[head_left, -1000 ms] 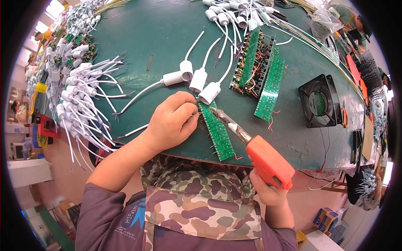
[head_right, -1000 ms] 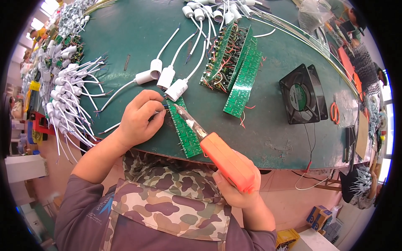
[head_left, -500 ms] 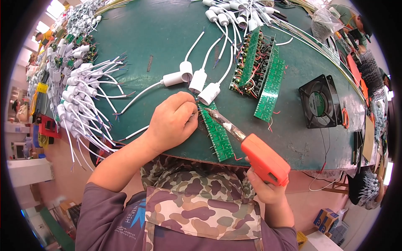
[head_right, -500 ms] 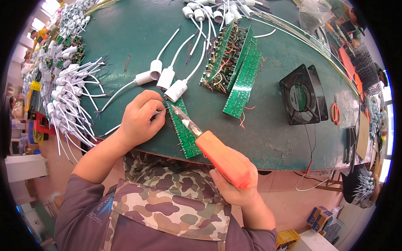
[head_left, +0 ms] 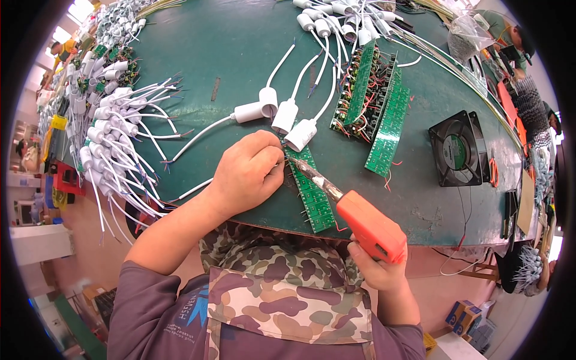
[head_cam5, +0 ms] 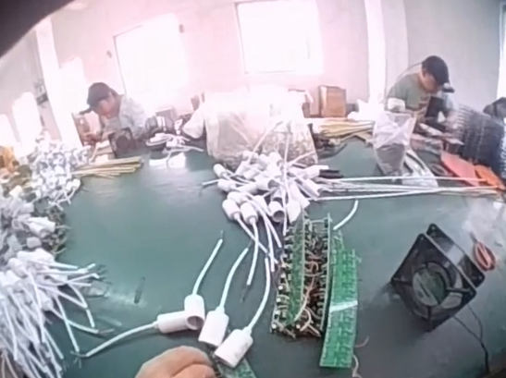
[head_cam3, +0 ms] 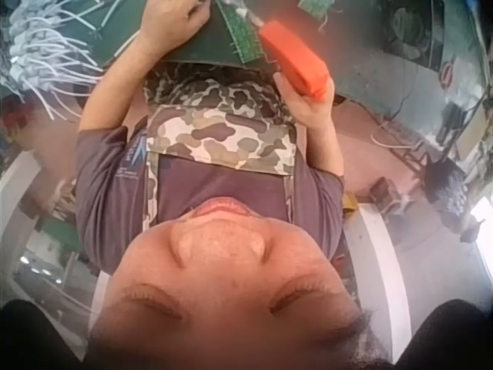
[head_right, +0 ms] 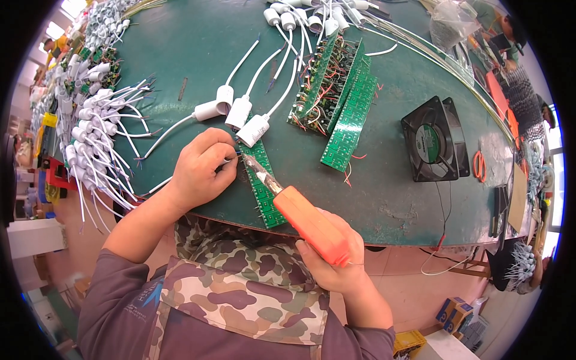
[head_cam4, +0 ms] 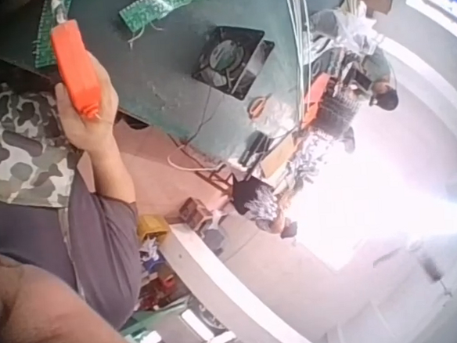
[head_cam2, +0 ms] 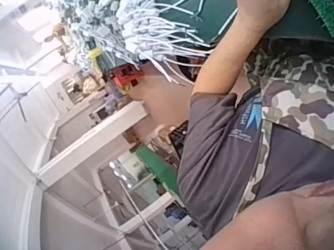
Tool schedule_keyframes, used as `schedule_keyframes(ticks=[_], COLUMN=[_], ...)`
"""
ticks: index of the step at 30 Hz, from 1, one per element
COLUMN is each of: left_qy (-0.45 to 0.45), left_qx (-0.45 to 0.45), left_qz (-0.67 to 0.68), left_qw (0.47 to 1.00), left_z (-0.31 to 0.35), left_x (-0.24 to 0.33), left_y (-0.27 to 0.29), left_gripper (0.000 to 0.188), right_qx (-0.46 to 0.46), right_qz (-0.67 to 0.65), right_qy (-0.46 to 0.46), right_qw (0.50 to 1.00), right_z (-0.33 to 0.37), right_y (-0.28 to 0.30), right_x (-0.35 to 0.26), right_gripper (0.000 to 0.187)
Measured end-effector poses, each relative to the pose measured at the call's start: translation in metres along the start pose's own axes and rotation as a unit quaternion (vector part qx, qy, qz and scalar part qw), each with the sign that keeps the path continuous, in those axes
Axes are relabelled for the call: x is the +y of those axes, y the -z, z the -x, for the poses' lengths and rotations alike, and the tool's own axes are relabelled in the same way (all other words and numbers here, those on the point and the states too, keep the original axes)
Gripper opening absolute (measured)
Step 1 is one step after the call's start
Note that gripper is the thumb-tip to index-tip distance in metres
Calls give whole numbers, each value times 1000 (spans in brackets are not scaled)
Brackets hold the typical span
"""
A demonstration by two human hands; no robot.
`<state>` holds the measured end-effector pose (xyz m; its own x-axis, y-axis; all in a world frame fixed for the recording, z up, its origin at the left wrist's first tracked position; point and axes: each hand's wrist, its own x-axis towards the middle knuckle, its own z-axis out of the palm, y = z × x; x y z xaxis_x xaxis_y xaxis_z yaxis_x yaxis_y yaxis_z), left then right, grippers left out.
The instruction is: The person attaches wired components onto circuit boards by soldering the wires to the boards using a soldering gun.
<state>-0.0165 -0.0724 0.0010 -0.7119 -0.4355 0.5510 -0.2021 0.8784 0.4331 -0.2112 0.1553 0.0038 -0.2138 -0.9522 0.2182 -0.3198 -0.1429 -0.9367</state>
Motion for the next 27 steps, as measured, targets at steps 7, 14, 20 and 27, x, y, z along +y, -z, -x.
schedule_keyframes(ticks=[7,14,20,27], left_qy=[3,9,9,10], left_qx=[-2,4,2,-2], left_qz=[0,1,-1,-8], left_qw=[1000,1000,1000,1000], left_z=[-2,0,1,1], left_x=[1,0,0,0], left_y=[-1,0,0,1], left_gripper=[19,18,18,17], right_qx=[-3,-8,67,120], right_qz=[37,71,85,-51], right_qy=[37,44,-36,-65], right_qw=[999,996,993,989], right_z=[-4,-5,9,11], right_y=[2,6,10,6], right_x=[-1,-10,-19,-19], right_gripper=[53,46,29,32])
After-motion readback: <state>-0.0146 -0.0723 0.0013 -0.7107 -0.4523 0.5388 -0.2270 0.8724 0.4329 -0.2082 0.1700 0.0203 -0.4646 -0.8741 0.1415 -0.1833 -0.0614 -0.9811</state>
